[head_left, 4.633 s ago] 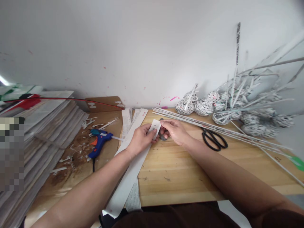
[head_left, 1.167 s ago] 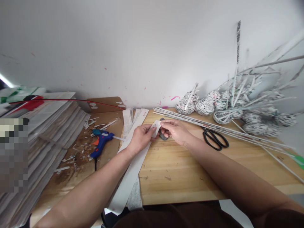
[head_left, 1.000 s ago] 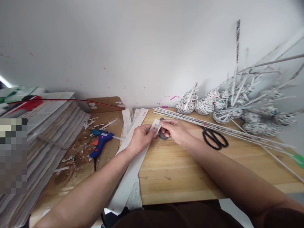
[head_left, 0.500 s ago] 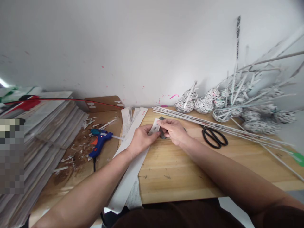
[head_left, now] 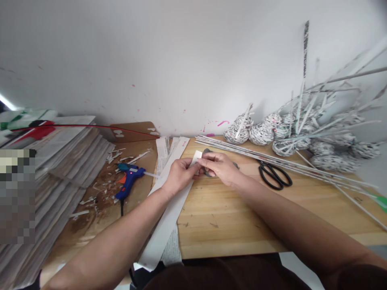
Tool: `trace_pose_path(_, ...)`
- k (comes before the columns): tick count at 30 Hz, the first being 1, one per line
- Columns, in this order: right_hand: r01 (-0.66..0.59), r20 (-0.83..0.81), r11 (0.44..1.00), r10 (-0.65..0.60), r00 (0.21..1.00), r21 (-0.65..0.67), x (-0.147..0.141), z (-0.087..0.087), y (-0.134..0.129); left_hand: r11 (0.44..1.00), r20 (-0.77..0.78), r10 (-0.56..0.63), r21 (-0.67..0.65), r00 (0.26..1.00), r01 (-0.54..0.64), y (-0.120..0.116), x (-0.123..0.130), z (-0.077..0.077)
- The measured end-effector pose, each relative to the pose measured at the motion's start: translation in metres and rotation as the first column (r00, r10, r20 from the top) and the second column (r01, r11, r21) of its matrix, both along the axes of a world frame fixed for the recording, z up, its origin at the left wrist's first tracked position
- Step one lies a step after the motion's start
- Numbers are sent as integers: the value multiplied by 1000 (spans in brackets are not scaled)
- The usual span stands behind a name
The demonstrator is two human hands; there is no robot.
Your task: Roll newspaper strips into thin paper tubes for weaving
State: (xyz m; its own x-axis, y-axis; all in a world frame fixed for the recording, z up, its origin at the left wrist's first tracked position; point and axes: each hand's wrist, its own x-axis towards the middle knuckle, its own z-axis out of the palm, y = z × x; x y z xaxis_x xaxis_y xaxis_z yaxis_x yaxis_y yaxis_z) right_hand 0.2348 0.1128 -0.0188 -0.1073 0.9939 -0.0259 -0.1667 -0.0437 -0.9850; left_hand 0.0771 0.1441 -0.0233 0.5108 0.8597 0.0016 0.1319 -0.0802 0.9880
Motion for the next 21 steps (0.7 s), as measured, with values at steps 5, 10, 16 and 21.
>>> trace_pose_path(5, 81, 15, 997, -81, 997, 10, -1, -3, 0, 998, 19, -29, -57, 999, 30, -1, 1, 1)
trace_pose_path(10, 160, -53, 986, -162, 985, -43, -3, -5, 2, 996, 2, -88, -12, 996, 88, -2, 0, 2)
trace_pose_path(16, 187, -95, 980, -193, 977, -71, -8, -2, -1, 996, -76, -28, 81, 997, 34, -2, -1, -5)
trace_pose_path(21, 155, -34, 988, -155, 987, -20, -4, 1, -2, 996, -42, -71, 41, 997, 73, -4, 0, -2)
